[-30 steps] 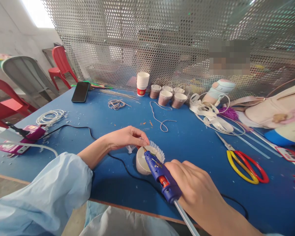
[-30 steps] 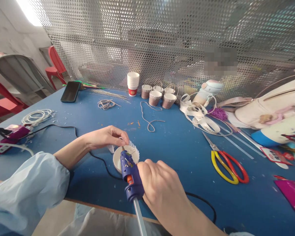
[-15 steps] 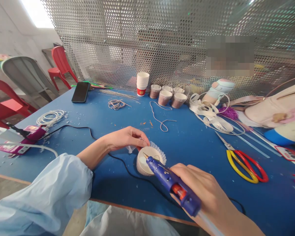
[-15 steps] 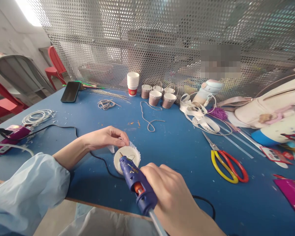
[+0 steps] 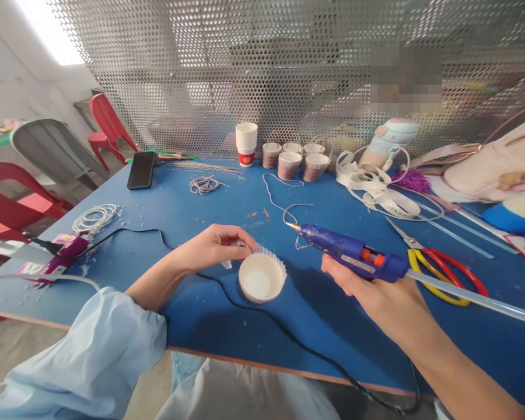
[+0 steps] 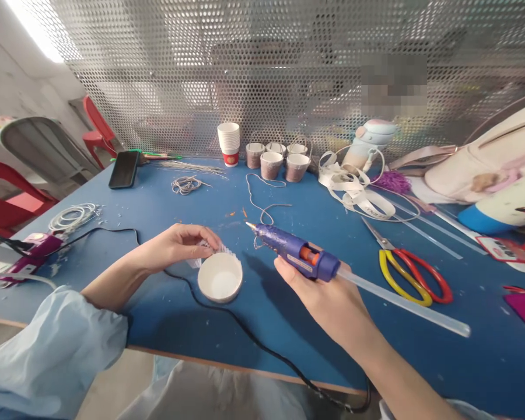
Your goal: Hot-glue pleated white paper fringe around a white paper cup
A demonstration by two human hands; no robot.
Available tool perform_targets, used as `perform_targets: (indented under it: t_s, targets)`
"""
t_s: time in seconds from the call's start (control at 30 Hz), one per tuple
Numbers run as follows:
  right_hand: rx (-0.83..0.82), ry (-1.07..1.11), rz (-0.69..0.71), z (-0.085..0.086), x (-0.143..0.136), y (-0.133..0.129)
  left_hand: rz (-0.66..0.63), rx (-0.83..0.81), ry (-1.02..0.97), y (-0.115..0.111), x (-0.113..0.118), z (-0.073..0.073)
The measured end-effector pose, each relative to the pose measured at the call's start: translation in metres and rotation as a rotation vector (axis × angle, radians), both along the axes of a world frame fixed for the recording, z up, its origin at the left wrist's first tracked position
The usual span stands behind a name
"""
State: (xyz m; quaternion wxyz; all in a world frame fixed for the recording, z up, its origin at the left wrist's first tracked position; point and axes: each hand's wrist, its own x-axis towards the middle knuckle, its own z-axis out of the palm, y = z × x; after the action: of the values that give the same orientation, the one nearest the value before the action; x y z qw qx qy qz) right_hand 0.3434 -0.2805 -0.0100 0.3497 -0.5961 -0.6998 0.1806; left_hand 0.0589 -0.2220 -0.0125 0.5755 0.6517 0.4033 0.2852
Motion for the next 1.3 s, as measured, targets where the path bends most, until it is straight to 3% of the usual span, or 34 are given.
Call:
perform_targets:
  t_s: [0.23,0.33,0.4,0.6,0.83,1.3]
  targets:
    - [-0.044,0.046,0.35,0.018,-0.014,-0.008,0.002,0.001,0.018,-0.004,-0.002,0.002]
    - [0.096,-0.051,0.552,0.011,-0.022,-0.009,-0.006,-0.005,0.013,-0.003,-0.002,0.0]
    - [0.149,-0.146,0.611,0.004,-0.024,-0.006,-0.004,-0.011,0.015,-0.003,-0.003,-0.002]
    - [0.205,-0.265,0.626,-0.005,-0.03,-0.002,0.003,-0.035,0.014,-0.003,-0.005,-0.006]
    - [0.302,-0.259,0.568,-0.009,-0.038,-0.004,0.008,-0.085,-0.018,-0.002,-0.004,-0.009]
    - [0.518,-0.369,0.525,0.0,-0.044,-0.01,0.038,-0.192,-0.133,0.0,0.0,-0.014]
